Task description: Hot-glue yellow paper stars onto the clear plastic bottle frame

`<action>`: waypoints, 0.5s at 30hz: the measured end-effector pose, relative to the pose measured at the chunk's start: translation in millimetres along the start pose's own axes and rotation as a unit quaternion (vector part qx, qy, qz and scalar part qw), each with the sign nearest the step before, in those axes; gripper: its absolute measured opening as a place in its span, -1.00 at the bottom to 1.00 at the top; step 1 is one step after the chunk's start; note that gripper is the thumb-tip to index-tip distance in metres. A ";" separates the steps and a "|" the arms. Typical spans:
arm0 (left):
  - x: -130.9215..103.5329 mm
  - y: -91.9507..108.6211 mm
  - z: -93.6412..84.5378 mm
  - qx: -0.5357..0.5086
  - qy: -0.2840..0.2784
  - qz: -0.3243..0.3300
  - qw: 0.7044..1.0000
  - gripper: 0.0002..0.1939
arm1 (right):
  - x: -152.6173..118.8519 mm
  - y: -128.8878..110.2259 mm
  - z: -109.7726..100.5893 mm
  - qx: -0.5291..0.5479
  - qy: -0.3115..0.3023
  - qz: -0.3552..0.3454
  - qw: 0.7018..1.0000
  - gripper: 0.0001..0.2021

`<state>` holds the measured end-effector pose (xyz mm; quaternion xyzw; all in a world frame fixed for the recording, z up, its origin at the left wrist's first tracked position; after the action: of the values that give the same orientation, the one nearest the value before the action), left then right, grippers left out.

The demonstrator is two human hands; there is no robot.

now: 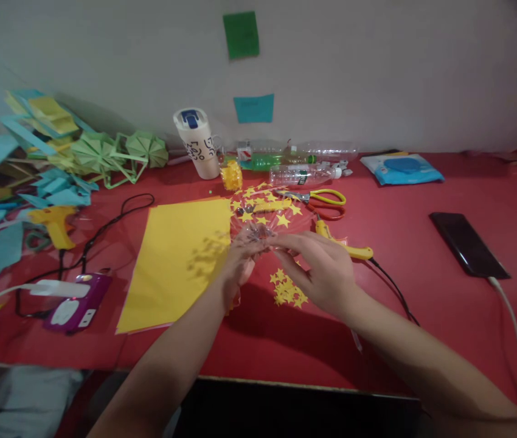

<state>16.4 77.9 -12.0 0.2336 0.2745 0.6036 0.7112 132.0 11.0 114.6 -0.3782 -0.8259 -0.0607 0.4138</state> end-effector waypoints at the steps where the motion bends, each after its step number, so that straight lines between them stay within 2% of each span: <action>1: 0.3 -0.9 0.7 0.005 -0.003 -0.004 1.000 -0.69 | 0.5 -1.4 -2.1 0.002 0.007 -0.008 1.000 -0.80; 5: -0.2 -2.9 1.0 0.033 0.004 -0.020 0.999 -0.68 | 1.2 -1.1 -4.9 0.000 0.019 -0.009 1.000 -0.79; 12: -1.6 -1.2 -3.3 0.017 0.019 -0.012 1.000 -0.71 | 1.0 1.2 -1.0 -0.023 0.013 -0.006 1.000 -0.81; 15: -0.3 -1.3 -3.7 0.017 0.007 -0.006 1.000 -0.75 | 1.8 -0.6 -4.6 -0.032 0.026 -0.013 0.999 -0.79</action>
<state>14.9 77.4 -15.6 0.2397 0.2916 0.5959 0.7088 133.9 9.7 119.0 -0.3790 -0.8174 -0.1020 0.4217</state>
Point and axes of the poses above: each hand's wrist, its own x-axis towards the middle knuckle, its own z-axis out of the palm, y = z × x, the point moved 7 cm from there along x, towards the middle knuckle, and after that the axes turned 13 degrees about -x, right-handed, at the moved point
